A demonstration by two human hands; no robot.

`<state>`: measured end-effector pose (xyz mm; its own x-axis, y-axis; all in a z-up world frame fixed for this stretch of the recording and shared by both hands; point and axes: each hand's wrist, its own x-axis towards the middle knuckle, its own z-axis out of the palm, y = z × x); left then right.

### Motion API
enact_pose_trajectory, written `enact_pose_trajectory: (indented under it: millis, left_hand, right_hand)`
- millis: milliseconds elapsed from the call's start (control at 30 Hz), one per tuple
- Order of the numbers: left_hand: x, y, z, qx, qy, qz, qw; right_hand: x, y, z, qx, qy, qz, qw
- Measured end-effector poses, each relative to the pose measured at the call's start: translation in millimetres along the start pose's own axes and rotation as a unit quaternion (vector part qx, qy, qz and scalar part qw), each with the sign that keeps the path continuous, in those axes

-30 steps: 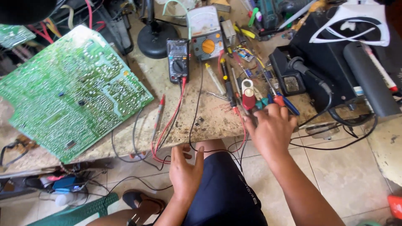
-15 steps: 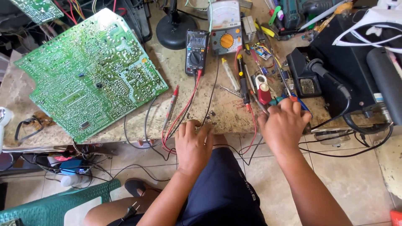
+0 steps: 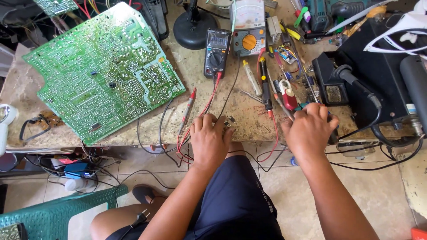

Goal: Testing electronic components on a circuit board using a multimeter and a magnifying glass for inspection.

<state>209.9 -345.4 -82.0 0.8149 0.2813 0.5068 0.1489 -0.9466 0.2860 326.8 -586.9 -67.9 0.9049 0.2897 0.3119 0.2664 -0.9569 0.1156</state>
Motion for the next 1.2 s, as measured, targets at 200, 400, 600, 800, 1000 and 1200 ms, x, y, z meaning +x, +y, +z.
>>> enact_pose_trajectory:
  millis: [200,400,600,800,1000,1200]
  left_hand:
    - [1,-2,3,-0.039,-0.027,-0.02,0.999]
    - [3,1,-2,-0.055,-0.012,-0.009,0.998]
    - [2,40,-8,-0.125,0.014,0.068,0.99]
    - [1,94,15,-0.246,0.013,0.116,0.962]
    - [-24,79,35,-0.253,0.052,0.154,0.954]
    - [-32,66,10,-0.246,0.088,0.223,0.939]
  right_hand:
    - [-7,22,-28,0.037,-0.006,-0.014,0.999]
    - [-21,33,-75,0.212,-0.125,0.061,0.967]
    - [-43,37,-108,0.294,-0.149,0.091,0.94]
    - [-71,24,-130,0.312,-0.19,0.026,0.931]
    - [-91,-4,-110,0.424,-0.203,-0.063,0.88]
    - [-89,-25,-102,0.55,-0.242,-0.035,0.798]
